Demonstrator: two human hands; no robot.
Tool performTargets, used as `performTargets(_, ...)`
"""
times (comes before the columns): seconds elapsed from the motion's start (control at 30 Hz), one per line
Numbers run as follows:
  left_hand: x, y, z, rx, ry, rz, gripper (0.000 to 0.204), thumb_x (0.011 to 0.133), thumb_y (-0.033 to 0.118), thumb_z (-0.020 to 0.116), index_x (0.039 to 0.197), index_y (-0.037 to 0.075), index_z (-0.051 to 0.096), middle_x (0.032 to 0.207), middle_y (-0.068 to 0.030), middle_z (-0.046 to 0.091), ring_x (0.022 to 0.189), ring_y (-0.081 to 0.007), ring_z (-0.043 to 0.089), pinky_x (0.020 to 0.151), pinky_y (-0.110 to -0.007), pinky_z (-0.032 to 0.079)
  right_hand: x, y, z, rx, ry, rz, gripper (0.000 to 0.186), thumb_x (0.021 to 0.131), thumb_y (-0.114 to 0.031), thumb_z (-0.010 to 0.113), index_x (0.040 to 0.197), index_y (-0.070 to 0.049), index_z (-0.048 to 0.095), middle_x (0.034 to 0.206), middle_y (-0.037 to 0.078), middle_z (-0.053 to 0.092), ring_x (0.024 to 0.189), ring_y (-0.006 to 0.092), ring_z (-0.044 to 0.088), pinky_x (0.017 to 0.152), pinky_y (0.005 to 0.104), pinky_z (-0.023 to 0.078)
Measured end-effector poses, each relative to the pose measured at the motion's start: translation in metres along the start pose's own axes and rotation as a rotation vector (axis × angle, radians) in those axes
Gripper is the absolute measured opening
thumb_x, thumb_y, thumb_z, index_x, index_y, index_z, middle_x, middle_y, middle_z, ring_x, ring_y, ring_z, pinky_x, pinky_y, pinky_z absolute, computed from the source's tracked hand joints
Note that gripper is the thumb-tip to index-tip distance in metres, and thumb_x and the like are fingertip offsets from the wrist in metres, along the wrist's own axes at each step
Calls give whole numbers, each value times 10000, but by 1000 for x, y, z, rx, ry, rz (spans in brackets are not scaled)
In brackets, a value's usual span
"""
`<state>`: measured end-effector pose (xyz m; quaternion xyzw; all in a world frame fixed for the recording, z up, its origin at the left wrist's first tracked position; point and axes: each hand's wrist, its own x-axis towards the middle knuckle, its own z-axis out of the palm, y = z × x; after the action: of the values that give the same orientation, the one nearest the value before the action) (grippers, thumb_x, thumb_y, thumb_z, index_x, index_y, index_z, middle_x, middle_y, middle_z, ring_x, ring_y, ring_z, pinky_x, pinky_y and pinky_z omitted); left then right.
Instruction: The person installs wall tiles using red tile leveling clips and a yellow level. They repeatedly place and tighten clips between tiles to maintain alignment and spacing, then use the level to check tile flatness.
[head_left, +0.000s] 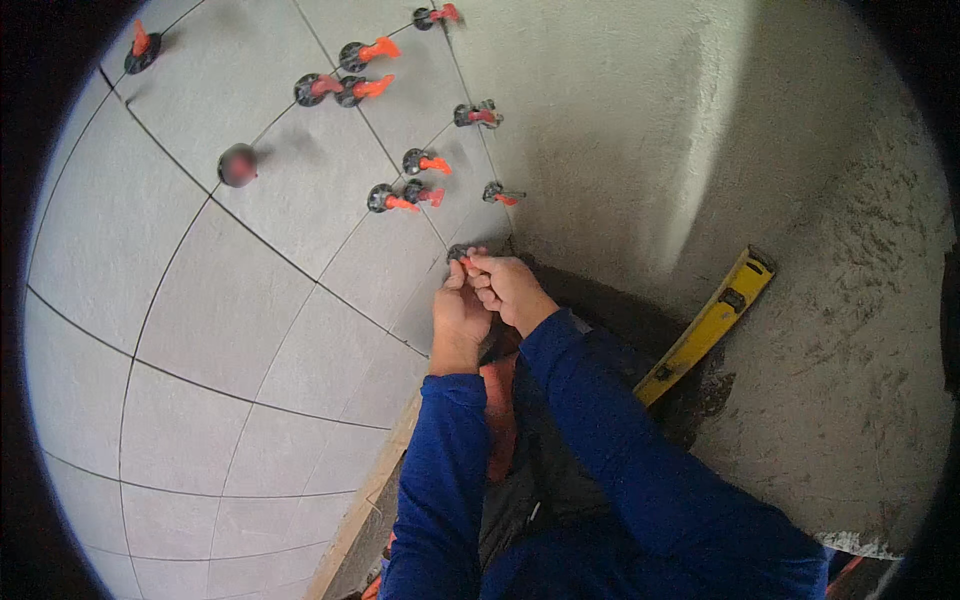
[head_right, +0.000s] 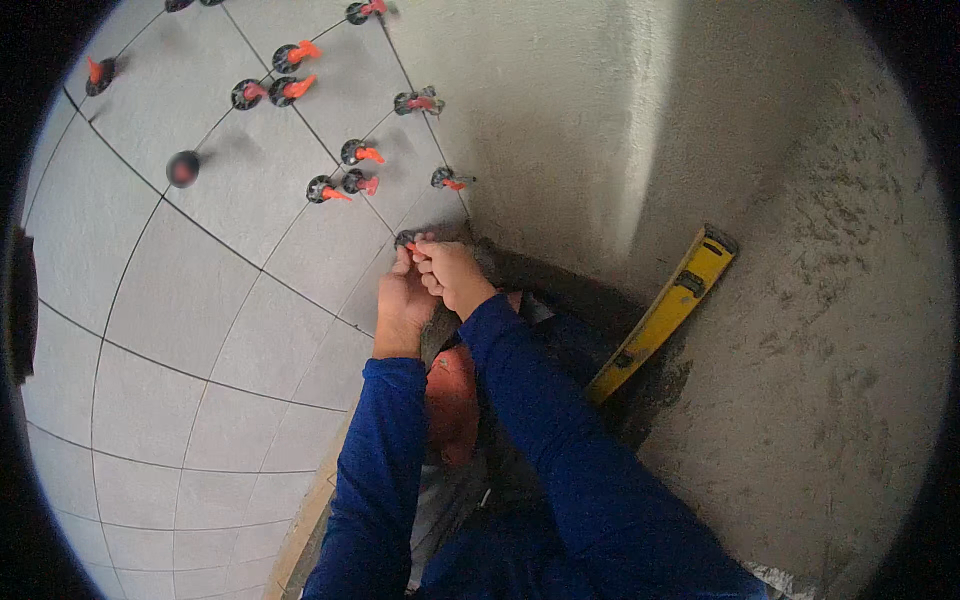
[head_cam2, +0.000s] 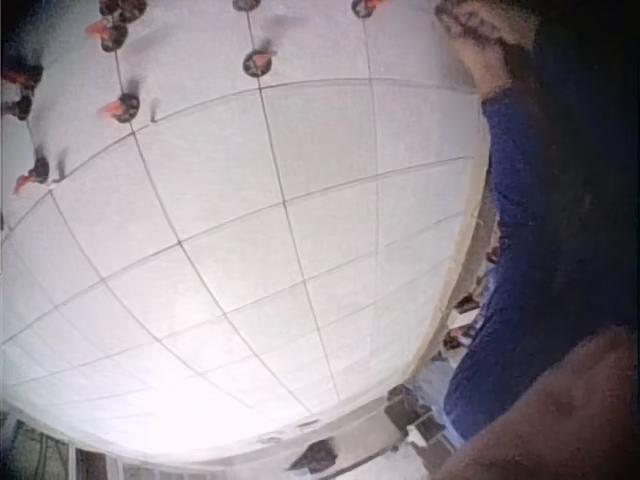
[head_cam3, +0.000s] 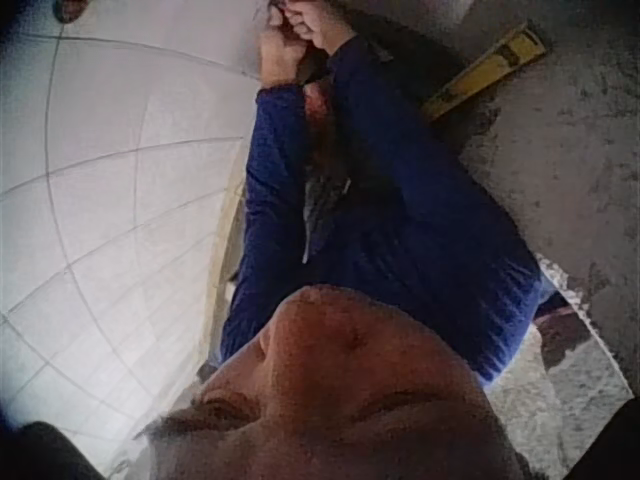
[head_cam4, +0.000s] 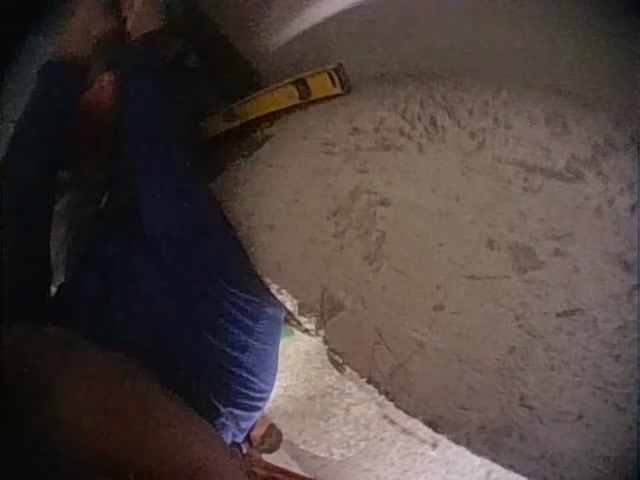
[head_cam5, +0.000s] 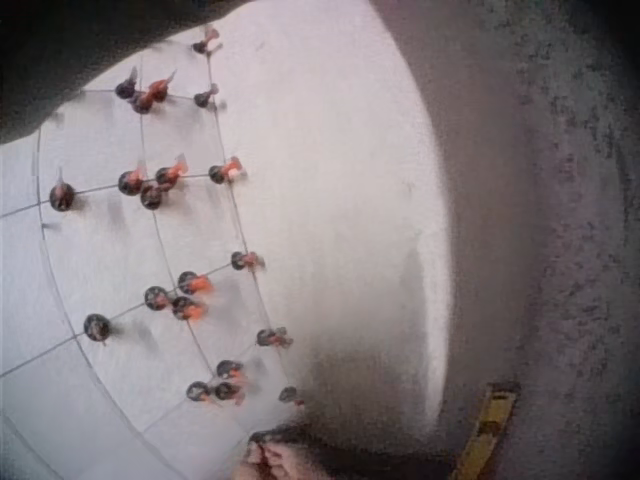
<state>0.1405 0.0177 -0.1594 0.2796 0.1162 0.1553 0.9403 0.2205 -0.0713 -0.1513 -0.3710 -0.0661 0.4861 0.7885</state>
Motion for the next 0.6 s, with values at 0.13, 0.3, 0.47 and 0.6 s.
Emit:
performTargets(0.13, -25, -3, -21, 193, 60, -30, 350, 1093, 348, 440, 1233, 74, 605, 1161, -59, 675, 1033, -236, 629, 933, -381, 484, -7, 1, 5, -5, 12, -17, 228, 1018, -276, 619, 895, -84, 628, 661, -65, 484, 479, 53, 394, 405, 234, 268)
performTargets(0.3, -118, -39, -48, 258, 299, -65, 420, 1059, 348, 542, 1316, 19, 593, 1258, -102, 656, 1136, -245, 609, 992, -374, 477, -16, 1, 14, -536, 163, -316, 232, 1003, -242, 651, 896, -36, 650, 715, -4, 599, 510, 71, 510, 427, 232, 352)
performTargets(0.47, -214, -74, -107, 215, 447, -208, 422, 1048, 348, 559, 1326, 32, 586, 1265, -115, 644, 1170, -253, 595, 1032, -411, 459, -12, 10, 13, -732, 193, -544, 168, 980, -162, 665, 1040, -7, 692, 823, 53, 703, 545, 98, 592, 482, 258, 445)
performTargets(0.6, -255, -99, -142, 67, 506, -223, 446, 1030, 366, 586, 1333, 38, 577, 1221, -103, 655, 1119, -264, 622, 1007, -430, 491, -9, 15, 10, -626, 150, -573, 174, 962, -117, 659, 1052, 31, 677, 838, 106, 718, 567, 146, 647, 510, 285, 500)
